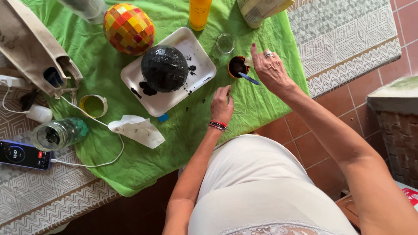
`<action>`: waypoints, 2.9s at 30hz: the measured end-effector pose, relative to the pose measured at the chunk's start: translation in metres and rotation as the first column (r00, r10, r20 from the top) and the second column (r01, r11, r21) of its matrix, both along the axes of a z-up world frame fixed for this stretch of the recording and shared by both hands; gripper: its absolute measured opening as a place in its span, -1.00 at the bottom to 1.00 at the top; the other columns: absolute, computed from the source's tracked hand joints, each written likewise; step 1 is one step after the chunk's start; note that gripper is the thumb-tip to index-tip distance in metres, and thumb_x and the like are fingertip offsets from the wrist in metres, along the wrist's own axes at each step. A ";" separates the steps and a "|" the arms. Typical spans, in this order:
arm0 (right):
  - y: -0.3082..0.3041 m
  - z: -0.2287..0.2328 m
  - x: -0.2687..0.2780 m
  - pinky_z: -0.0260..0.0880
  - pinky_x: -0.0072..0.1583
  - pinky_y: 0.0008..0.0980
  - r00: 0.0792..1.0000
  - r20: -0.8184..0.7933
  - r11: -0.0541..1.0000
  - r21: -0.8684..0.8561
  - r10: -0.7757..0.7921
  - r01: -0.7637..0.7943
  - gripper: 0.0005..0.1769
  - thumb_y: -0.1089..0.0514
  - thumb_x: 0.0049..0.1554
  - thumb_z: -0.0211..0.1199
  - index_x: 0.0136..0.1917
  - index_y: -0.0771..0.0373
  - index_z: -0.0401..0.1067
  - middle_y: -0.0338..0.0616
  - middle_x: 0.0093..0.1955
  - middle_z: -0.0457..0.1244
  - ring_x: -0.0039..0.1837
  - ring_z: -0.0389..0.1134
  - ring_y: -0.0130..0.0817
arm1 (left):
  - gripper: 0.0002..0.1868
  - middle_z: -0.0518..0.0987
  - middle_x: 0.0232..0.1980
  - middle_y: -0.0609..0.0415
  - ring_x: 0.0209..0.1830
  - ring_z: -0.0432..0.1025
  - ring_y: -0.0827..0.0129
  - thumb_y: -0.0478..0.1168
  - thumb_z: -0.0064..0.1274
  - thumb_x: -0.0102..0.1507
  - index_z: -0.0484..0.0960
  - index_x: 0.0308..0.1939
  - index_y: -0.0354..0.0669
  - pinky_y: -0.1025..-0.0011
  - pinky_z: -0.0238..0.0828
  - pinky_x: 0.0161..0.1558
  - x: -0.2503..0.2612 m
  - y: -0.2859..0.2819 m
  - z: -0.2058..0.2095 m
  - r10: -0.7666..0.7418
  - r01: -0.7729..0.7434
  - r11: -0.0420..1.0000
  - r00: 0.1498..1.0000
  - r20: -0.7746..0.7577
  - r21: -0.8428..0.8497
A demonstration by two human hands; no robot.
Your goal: Mixing a dark liquid or paint in a small container using a brush.
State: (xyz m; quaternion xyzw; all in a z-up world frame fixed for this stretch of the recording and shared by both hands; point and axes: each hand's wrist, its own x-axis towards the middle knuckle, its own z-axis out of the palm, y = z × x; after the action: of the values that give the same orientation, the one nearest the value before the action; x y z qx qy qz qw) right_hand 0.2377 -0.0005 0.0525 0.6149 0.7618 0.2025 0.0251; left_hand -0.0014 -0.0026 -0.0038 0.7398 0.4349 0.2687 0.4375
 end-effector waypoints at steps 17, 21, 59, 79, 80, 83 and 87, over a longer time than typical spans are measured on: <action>0.007 -0.002 -0.005 0.33 -0.04 -0.23 0.998 0.068 0.999 -0.042 0.005 -0.002 -0.39 0.32 0.08 0.24 0.41 0.41 0.30 -0.09 -0.28 0.26 -0.07 0.36 -0.11 | -0.53 0.52 -0.12 0.06 -0.07 0.51 0.17 -0.40 0.07 0.13 0.56 0.13 -0.10 0.22 0.49 0.02 0.001 0.001 -0.009 -0.009 0.009 1.000 1.000 0.006 -0.006; 0.007 0.011 -0.009 0.33 -0.03 -0.25 0.999 0.053 0.998 -0.057 0.007 -0.004 -0.34 0.33 0.05 0.22 0.44 0.31 0.31 -0.14 -0.30 0.26 -0.07 0.36 -0.16 | -0.54 0.52 -0.12 0.07 -0.07 0.51 0.17 -0.40 0.07 0.13 0.57 0.13 -0.10 0.22 0.49 0.02 0.001 0.001 -0.013 -0.002 0.002 1.000 1.000 0.012 -0.007; -0.032 0.023 -0.025 0.40 0.09 0.11 0.759 -0.637 0.989 -0.039 -0.136 0.144 -0.31 0.14 0.24 0.33 0.56 0.35 0.24 0.16 0.06 0.34 0.15 0.36 0.19 | -0.35 0.49 0.08 -0.06 0.11 0.46 0.06 -0.48 0.12 0.19 0.41 0.37 -0.13 0.13 0.46 0.13 0.023 0.014 0.039 -0.011 0.006 0.996 0.998 0.059 0.083; -0.039 0.113 -0.069 0.29 -0.05 -0.31 0.201 -0.976 0.956 -0.027 -0.089 0.291 -0.53 -0.22 0.35 0.21 0.32 0.13 0.48 -0.21 -0.16 0.20 -0.16 0.21 -0.37 | -0.50 0.47 0.06 0.06 -0.14 0.55 -0.09 -0.28 0.04 0.33 0.37 0.36 0.07 0.09 0.58 -0.17 0.034 0.009 0.090 -0.033 -0.009 0.987 0.966 0.255 0.163; -0.037 0.116 -0.068 0.29 -0.05 -0.31 0.196 -0.977 0.962 -0.026 -0.082 0.271 -0.53 -0.22 0.35 0.21 0.32 0.13 0.48 -0.21 -0.16 0.20 -0.16 0.21 -0.37 | -0.50 0.47 0.06 0.06 -0.14 0.55 -0.09 -0.28 0.04 0.33 0.37 0.36 0.07 0.09 0.58 -0.17 0.038 0.006 0.088 -0.014 -0.028 0.986 0.969 0.248 0.167; -0.030 0.115 -0.070 0.34 -0.01 0.03 0.398 -0.917 0.993 0.047 0.000 0.108 -0.47 -0.20 0.45 -0.06 0.28 0.25 0.47 0.11 -0.11 0.25 -0.11 0.30 0.21 | -0.45 0.43 0.07 -0.06 -0.22 0.50 -0.28 -0.31 0.01 0.31 0.29 0.37 0.06 -0.09 0.52 -0.20 0.036 0.002 0.079 -0.027 -0.011 0.979 0.982 0.188 0.202; -0.025 0.104 -0.069 0.36 0.02 0.00 0.541 -0.836 0.993 0.115 0.093 0.008 -0.53 -0.13 0.45 -0.11 0.31 0.21 0.43 -0.01 -0.02 0.25 -0.05 0.33 0.14 | -0.57 0.42 0.00 0.03 -0.19 0.52 -0.21 -0.17 -0.10 0.38 0.27 0.33 0.12 -0.02 0.53 -0.24 0.026 0.003 0.086 -0.037 0.011 0.981 0.991 0.128 0.194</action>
State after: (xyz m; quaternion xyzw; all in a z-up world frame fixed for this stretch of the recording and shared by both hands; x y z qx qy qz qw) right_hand 0.1682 -0.0255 0.1568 0.6186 0.6835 -0.0762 -0.3799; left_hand 0.0249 0.0009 0.0823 0.7647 0.3682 0.3522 0.3945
